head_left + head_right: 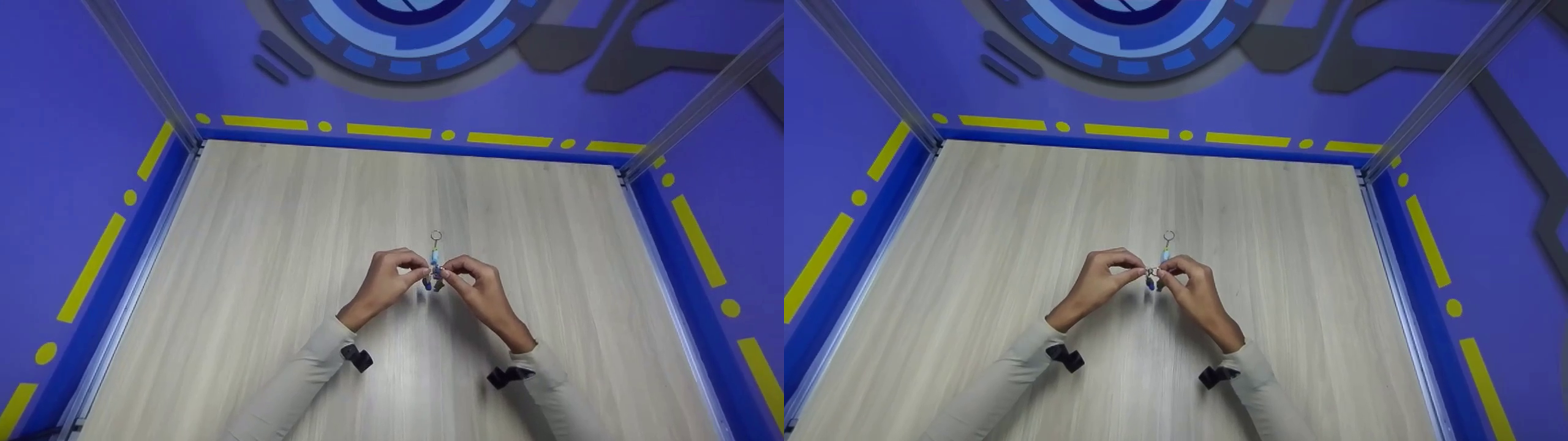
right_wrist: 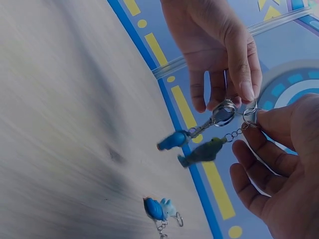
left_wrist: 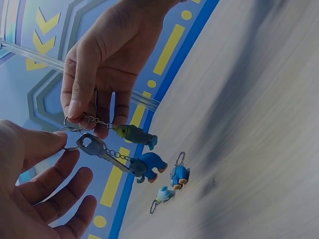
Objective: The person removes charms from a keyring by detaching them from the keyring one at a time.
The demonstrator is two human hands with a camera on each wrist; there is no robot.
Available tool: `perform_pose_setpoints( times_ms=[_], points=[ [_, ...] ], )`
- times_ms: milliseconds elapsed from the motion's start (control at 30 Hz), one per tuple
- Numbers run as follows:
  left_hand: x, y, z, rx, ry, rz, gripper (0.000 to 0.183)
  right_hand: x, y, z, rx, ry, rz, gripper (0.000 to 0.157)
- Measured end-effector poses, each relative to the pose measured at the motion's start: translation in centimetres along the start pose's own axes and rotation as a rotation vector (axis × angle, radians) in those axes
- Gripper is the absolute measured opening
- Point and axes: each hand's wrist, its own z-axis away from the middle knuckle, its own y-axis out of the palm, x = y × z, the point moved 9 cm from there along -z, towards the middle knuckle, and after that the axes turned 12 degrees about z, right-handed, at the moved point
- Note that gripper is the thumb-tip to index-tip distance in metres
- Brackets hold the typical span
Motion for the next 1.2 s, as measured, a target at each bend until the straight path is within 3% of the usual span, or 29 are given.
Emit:
perform_pose_setpoints(
  times_ms=[133,300,400,667,933,1200],
  points=[
    [0.4,0.0,0.1,-0.013,-0.026,0.012,0.01,0.0,-0.1,0.2,-0.01,0.004,0.009,0.002],
    [0.8,0.4,0.2,0.021,-0.057,-0.023,0.007,0.0,0.1,0.3,-0.011,0.009,0.01,0.007],
    [0.8,0.7,0.2,0.049,-0.038,-0.054,0.006,0.1,0.1,0.4,-0.033,0.012,0.019,0.008],
    [0.2,1.3,-0.1,0.09,0.005,-0.075,0.006,4.3,-1.0,0.2,-0.044,-0.065,0.036,0.008],
    [-0.1,1.2,0.0,0.093,0.044,-0.069,0.004,4.5,-1.0,0.1,-0.041,-0.081,0.023,0.008],
    [-0.3,0.9,0.0,0.056,0.063,-0.042,0.004,4.0,-0.9,0.1,-0.023,-0.017,0.005,0.005]
  ],
)
